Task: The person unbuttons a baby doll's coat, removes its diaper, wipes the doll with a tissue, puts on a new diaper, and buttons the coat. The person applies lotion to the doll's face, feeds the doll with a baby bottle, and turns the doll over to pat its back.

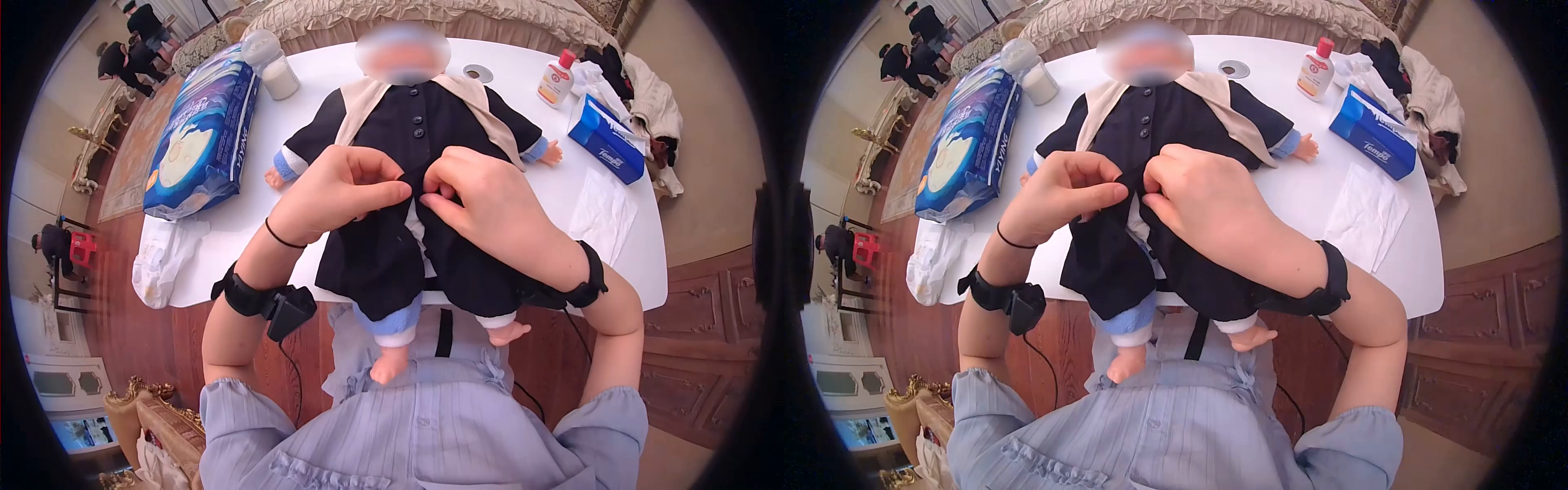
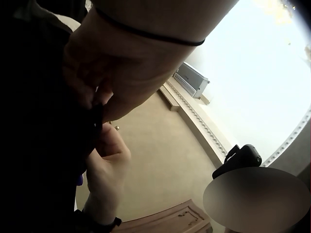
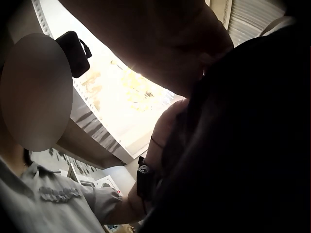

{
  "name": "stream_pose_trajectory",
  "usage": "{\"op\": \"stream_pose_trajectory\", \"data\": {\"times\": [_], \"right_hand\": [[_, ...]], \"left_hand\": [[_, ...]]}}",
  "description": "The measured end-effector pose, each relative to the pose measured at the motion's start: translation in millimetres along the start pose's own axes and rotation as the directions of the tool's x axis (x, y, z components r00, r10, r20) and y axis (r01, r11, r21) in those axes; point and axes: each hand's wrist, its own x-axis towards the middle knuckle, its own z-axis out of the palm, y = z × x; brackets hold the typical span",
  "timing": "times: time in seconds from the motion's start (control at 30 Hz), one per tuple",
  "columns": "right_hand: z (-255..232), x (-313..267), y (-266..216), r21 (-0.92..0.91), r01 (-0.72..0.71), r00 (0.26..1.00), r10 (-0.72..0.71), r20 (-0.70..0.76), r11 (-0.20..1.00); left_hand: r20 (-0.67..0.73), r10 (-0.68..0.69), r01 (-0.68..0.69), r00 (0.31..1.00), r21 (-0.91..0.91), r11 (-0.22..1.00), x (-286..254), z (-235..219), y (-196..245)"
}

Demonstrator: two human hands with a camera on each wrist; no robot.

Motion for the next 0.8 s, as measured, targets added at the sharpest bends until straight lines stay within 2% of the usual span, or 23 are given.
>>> {"op": "stream_pose_trajectory", "data": {"times": [0.17, 0.23, 0.27, 0.33, 0.37, 0.43, 0.8], "right_hand": [[-1, 2, 1, -0.035, 0.005, 1.0, -0.005, 0.012, 0.999], [-7, 4, -1, 0.102, -0.142, 0.988, 0.135, 0.07, 0.985], [-9, 5, -2, 0.101, -0.142, 0.988, 0.136, 0.07, 0.985], [-12, 6, 0, 0.341, -0.355, 0.935, 0.318, 0.159, 0.871], [-12, 7, 2, 0.341, -0.354, 0.935, 0.317, 0.161, 0.871], [-10, 7, 6, 0.473, -0.426, 0.905, 0.364, 0.222, 0.771], [-5, 1, 12, 0.529, -0.442, 0.895, 0.392, 0.212, 0.724]], "left_hand": [[-0.044, 0.028, -0.028, 0.999, -0.006, 1.0, -1, 4, -1], [-0.06, 0.037, -0.037, 0.998, -0.009, 0.999, -2, 7, -1], [-0.078, 0.051, -0.05, 0.996, 0.013, 0.999, -3, 8, -1], [-0.097, 0.066, -0.062, 0.993, 0.035, 0.997, -4, 10, 1], [-0.111, 0.089, -0.083, 0.99, 0.054, 0.995, -5, 12, 2], [-0.123, 0.11, -0.101, 0.986, 0.075, 0.992, -7, 17, 3], [-0.271, 0.241, -0.208, 0.932, 0.145, 0.967, -15, 37, 3]]}}
